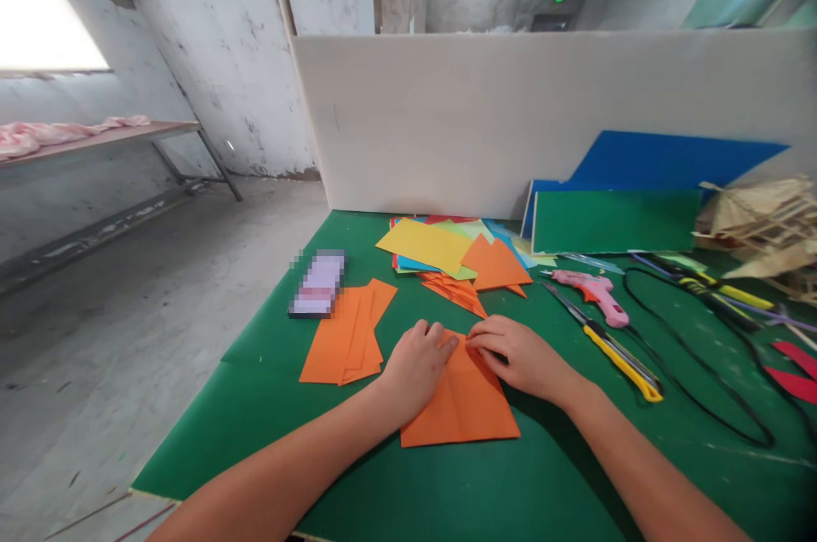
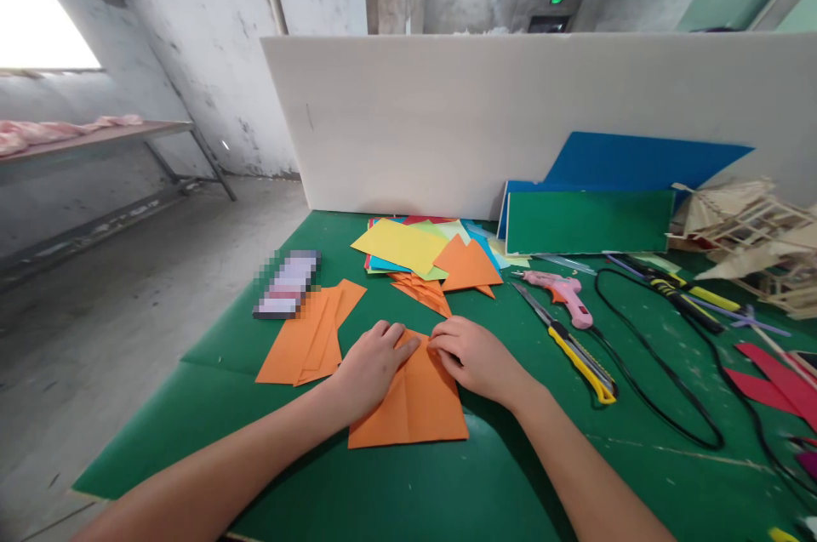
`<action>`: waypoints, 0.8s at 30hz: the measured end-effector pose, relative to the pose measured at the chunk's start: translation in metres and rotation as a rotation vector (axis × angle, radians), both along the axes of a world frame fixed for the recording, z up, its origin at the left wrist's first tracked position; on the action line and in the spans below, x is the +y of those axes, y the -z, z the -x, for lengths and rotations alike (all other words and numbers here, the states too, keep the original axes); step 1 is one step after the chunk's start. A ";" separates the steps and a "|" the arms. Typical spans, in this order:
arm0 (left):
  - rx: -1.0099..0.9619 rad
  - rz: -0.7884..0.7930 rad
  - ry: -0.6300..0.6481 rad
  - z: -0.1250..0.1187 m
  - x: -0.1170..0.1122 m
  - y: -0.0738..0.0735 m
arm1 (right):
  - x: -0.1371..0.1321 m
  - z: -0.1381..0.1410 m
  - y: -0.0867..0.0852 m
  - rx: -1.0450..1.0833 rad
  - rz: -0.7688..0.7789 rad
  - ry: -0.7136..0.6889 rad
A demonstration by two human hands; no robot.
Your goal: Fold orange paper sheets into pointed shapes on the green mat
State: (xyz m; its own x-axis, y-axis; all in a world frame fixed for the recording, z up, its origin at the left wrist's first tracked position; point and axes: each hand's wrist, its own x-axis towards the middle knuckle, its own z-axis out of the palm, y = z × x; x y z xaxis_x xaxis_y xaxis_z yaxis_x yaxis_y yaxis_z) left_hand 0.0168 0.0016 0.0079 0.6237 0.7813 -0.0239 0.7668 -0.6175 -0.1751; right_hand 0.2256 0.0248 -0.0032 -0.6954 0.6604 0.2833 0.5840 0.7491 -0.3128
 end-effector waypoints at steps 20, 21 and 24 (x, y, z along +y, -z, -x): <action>-0.013 -0.092 0.023 0.000 -0.002 0.009 | 0.006 0.019 0.005 -0.085 -0.116 0.142; -0.004 -0.106 0.026 0.000 -0.002 0.010 | 0.006 0.015 0.004 -0.087 -0.115 0.142; 0.023 -0.132 0.039 0.000 -0.002 0.015 | 0.006 0.001 0.001 -0.099 -0.108 0.131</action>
